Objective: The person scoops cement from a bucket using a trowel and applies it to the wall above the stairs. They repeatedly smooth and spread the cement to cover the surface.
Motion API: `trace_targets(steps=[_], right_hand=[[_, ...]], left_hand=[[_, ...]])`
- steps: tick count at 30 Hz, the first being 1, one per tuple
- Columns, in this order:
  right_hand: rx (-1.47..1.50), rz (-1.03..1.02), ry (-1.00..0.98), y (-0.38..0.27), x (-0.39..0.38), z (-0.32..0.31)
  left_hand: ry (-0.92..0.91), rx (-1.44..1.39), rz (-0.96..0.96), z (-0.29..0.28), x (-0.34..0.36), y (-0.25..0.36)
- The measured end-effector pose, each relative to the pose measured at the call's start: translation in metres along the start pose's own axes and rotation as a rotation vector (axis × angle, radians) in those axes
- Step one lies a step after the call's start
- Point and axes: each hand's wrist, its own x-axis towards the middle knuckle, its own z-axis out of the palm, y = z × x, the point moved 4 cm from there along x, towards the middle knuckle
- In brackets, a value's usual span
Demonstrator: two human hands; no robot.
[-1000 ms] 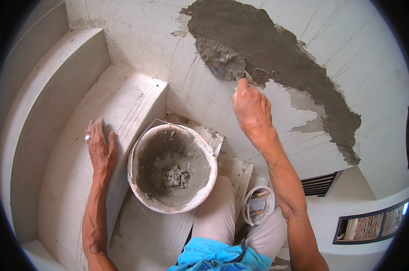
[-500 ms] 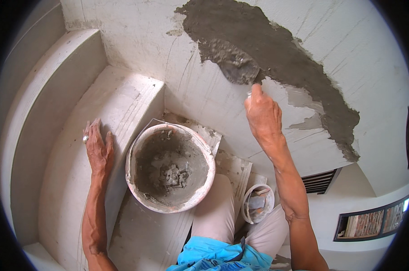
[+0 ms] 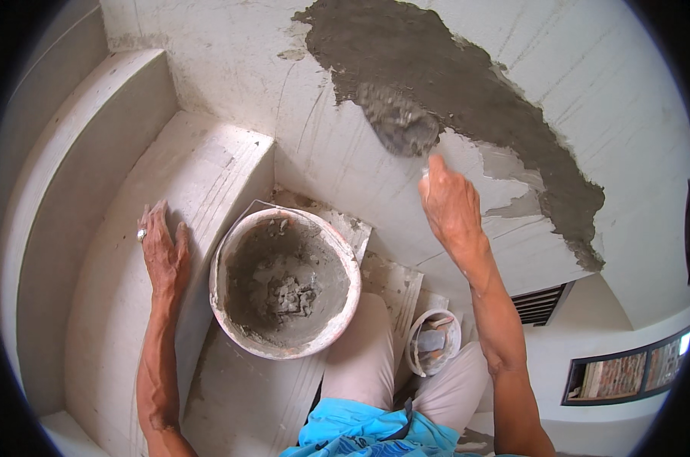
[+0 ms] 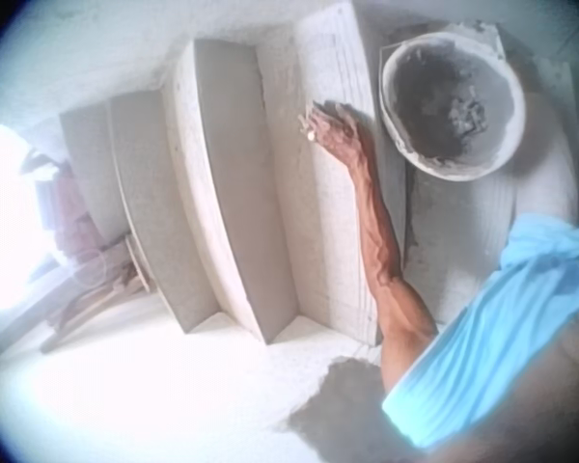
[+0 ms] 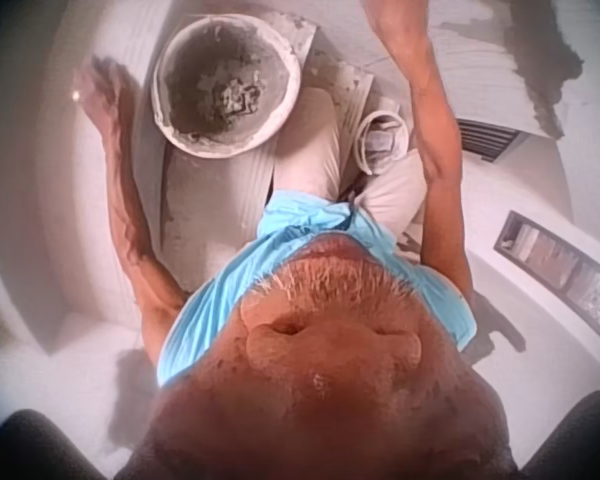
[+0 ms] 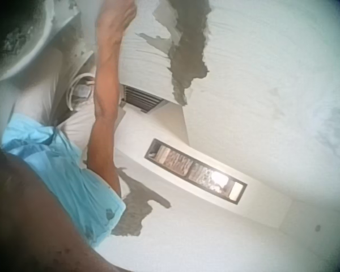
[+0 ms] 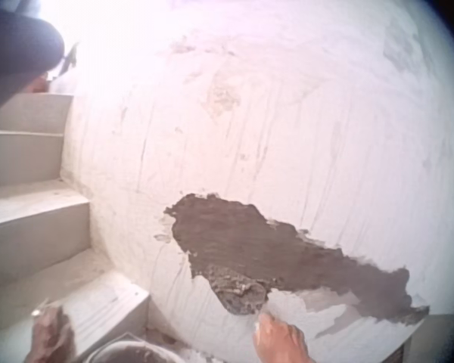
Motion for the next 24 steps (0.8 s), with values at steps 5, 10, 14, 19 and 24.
trace_targets(steps=[5,10,14,19,24], right_hand=[[0.020,0.003,-0.016,-0.001,-0.013,-0.002],[0.039,-0.004,0.088,-0.011,0.013,-0.015],[-0.053,-0.016,-0.066,-0.007,-0.002,0.009],[-0.056,-0.024,-0.031,0.005,-0.028,0.010],[-0.021,-0.018,0.118,0.020,-0.018,-0.015]], left_hand=[[-0.004,-0.017,0.019,0.002,0.002,-0.002],[0.001,0.000,0.001,-0.004,0.001,0.003],[0.008,-0.006,0.012,-0.002,0.001,0.003],[-0.011,-0.008,0.018,-0.003,0.002,0.004],[-0.003,0.001,0.026,-0.003,0.000,0.003]])
